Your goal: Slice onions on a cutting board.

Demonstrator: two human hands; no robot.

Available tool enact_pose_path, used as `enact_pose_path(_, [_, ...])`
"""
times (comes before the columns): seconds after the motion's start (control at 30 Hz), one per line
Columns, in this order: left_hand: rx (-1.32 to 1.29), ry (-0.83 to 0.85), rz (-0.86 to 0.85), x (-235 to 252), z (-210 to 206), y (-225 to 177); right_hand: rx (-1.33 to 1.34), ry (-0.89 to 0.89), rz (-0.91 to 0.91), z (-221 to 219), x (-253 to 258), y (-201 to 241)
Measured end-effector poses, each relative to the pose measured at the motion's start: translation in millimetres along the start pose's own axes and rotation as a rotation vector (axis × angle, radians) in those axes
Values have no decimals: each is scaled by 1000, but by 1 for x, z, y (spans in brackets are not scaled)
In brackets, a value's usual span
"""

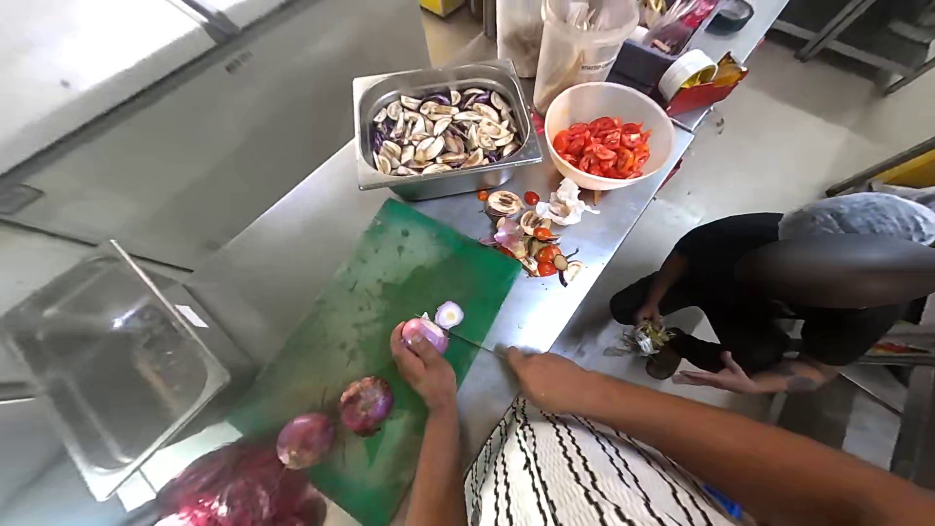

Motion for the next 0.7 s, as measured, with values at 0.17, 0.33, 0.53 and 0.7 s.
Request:
enact_pose_path(0.17, [-127, 9, 27, 0, 2, 4, -57, -63, -21, 14, -12, -7])
enact_pose_path(0.33, [-347, 12, 73, 2, 2, -2, -112, -120, -43, 38, -9, -24])
enact_pose_path(0.53, [-938, -170, 311, 0, 13, -23, -2, -158, -68, 44, -3, -25])
enact_pose_path(0.7, [-1221, -18, 511, -7, 24, -32, 16, -350, -109, 83, -2, -38])
Point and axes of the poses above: each hand's wrist, its own x-axis towards the middle knuckle, its own z-axis out of the back of the hand, y = z × x, the point moved 5 cm from there along x, towards the middle knuckle, and after that the axes turned 13 degrees about y, right-handed, at the moved point
